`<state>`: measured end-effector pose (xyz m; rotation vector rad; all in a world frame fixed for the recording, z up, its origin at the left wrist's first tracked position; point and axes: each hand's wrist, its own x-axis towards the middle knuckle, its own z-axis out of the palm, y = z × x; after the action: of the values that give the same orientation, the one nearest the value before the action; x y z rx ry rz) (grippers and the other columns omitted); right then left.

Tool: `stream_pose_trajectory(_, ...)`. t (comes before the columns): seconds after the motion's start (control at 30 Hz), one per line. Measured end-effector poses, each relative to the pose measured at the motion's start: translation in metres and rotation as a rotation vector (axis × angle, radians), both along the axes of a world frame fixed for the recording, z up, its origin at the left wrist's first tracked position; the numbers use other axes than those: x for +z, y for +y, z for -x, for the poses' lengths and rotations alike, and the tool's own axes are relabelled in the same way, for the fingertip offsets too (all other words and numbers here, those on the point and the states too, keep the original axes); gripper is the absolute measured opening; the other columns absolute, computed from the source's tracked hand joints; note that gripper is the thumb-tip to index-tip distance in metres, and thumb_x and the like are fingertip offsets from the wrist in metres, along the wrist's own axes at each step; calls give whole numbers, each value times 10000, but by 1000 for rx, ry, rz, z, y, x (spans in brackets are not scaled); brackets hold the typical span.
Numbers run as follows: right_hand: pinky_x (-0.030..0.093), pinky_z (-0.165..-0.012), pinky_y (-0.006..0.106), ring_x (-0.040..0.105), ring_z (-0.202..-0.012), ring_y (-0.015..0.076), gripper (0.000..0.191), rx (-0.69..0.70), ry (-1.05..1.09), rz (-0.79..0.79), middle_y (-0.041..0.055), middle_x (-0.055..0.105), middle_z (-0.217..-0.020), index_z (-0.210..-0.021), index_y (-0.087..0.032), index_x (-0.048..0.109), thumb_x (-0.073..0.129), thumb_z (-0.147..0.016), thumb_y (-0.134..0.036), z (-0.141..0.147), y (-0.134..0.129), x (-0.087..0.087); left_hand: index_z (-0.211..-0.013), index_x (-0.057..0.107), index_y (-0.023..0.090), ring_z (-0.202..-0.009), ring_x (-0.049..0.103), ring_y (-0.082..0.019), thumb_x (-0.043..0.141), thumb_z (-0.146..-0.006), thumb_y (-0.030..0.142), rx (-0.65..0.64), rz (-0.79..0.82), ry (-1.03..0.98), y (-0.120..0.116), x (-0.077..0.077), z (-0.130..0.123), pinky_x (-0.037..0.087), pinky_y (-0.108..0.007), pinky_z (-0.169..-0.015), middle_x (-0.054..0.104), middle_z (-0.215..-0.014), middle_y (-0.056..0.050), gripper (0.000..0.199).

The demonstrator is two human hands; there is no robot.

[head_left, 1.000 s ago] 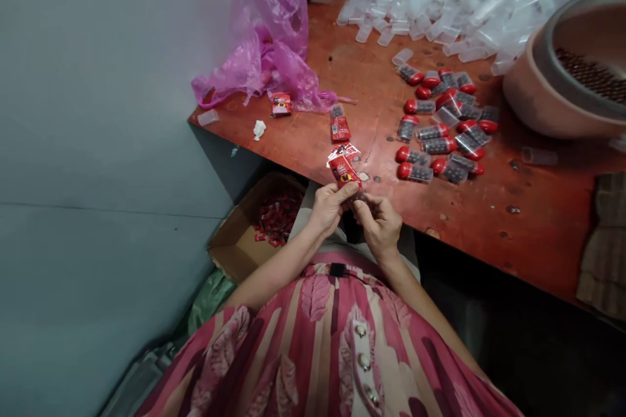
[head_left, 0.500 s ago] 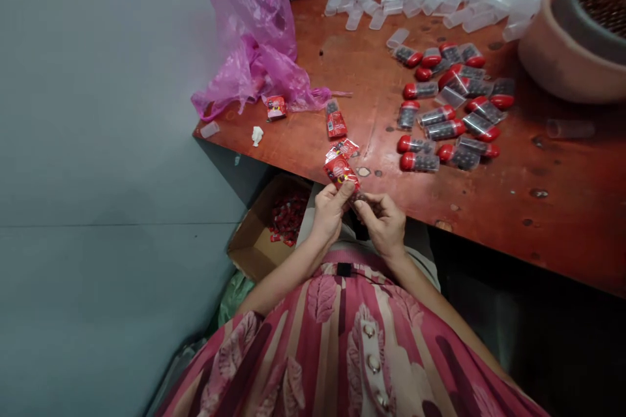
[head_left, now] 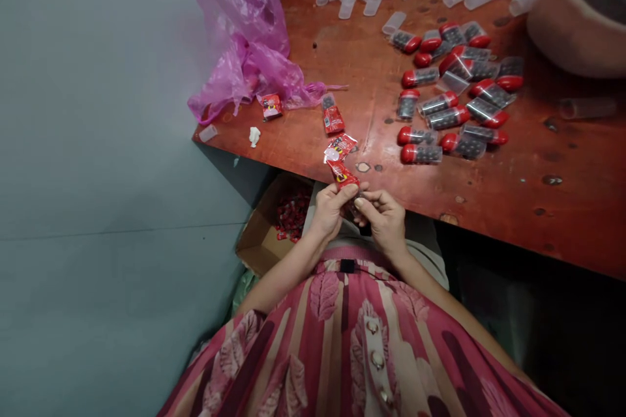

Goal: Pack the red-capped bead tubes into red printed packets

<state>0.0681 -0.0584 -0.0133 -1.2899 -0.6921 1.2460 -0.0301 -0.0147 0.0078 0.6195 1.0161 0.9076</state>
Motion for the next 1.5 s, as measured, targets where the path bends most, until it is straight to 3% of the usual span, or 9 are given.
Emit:
stream_pose_trajectory(0.17, 449, -460, 204, 546, -490, 89, 196, 13, -265, -70, -33, 634, -608, -844, -193, 641, 685, -729, -346, -8, -1, -5, -717, 684, 124, -668, 623, -130, 792, -561, 310, 127, -102, 235, 2, 3, 1, 471, -253, -671, 704, -755, -49, 266)
stream_pose_trajectory(0.33, 403, -353, 179, 540, -383, 92, 201, 121, 193, -36, -51, 618, -504, -746, -191, 578, 702, -708, -344, -6, 4, -10, -762, 701, 122, -453, 527, -92, 754, -621, 352, 22, -147, 261, -3, 7, 1, 417, -235, -471, 649, -620, -14, 275)
stream_pose_trajectory(0.47, 401, -343, 156, 538, -370, 76, 220, -32, 336, -12, -60, 602, -487, -711, -179, 575, 726, -672, -334, 1, 4, -8, -847, 695, 115, -365, 445, -71, 699, -691, 392, -41, -104, 113, -9, 2, -6, 355, -225, -380, 580, -533, 12, 318)
stream_pose_trajectory(0.6, 375, -330, 137, 517, -353, 57, 230, -79, 403, 26, -56, 600, -491, -695, -166, 577, 733, -651, -329, 1, 5, -7, -881, 674, 116, -420, 449, -54, 681, -717, 403, 0, -103, -15, -12, -1, -9, 384, -210, -428, 602, -612, -1, 331)
stream_pose_trajectory(0.77, 390, -345, 155, 532, -363, 72, 226, -46, 226, 37, -61, 601, -493, -745, -176, 579, 724, -665, -330, -3, 5, -7, -782, 656, 113, -550, 546, -97, 651, -708, 513, 130, -53, -57, -7, 1, -8, 415, -222, -510, 661, -731, -61, 406)
stream_pose_trajectory(0.93, 417, -374, 180, 530, -384, 77, 225, -90, 0, -9, -61, 603, -513, -775, -180, 572, 698, -694, -347, -1, -1, -1, -753, 677, 117, -469, 473, -75, 686, -660, 521, 138, -73, 71, -8, -8, -11, 360, -216, -468, 627, -625, -23, 415)
stream_pose_trajectory(1.13, 395, -363, 181, 517, -366, 81, 217, -102, 16, 7, -59, 595, -491, -787, -175, 577, 677, -720, -355, -1, -4, -5, -790, 700, 130, -449, 413, -54, 617, -735, 516, 128, -189, 254, -19, -14, -10, 325, -197, -443, 616, -597, 0, 399)
stream_pose_trajectory(1.33, 428, -435, 191, 526, -449, 76, 206, -62, -161, -56, -43, 620, -596, -814, -181, 602, 684, -722, -346, -1, -7, -6, -811, 683, 122, -593, 585, -110, 692, -672, 488, 147, -46, -32, -12, -3, -7, 439, -231, -587, 696, -770, -64, 391)
stream_pose_trajectory(1.5, 458, -497, 212, 548, -505, 92, 180, 4, -321, -87, -28, 629, -626, -836, -186, 623, 652, -758, -346, 0, -14, -9, -757, 671, 106, -594, 604, -118, 768, -602, 362, 153, 43, -109, -9, -2, -7, 458, -226, -584, 693, -706, -62, 314)
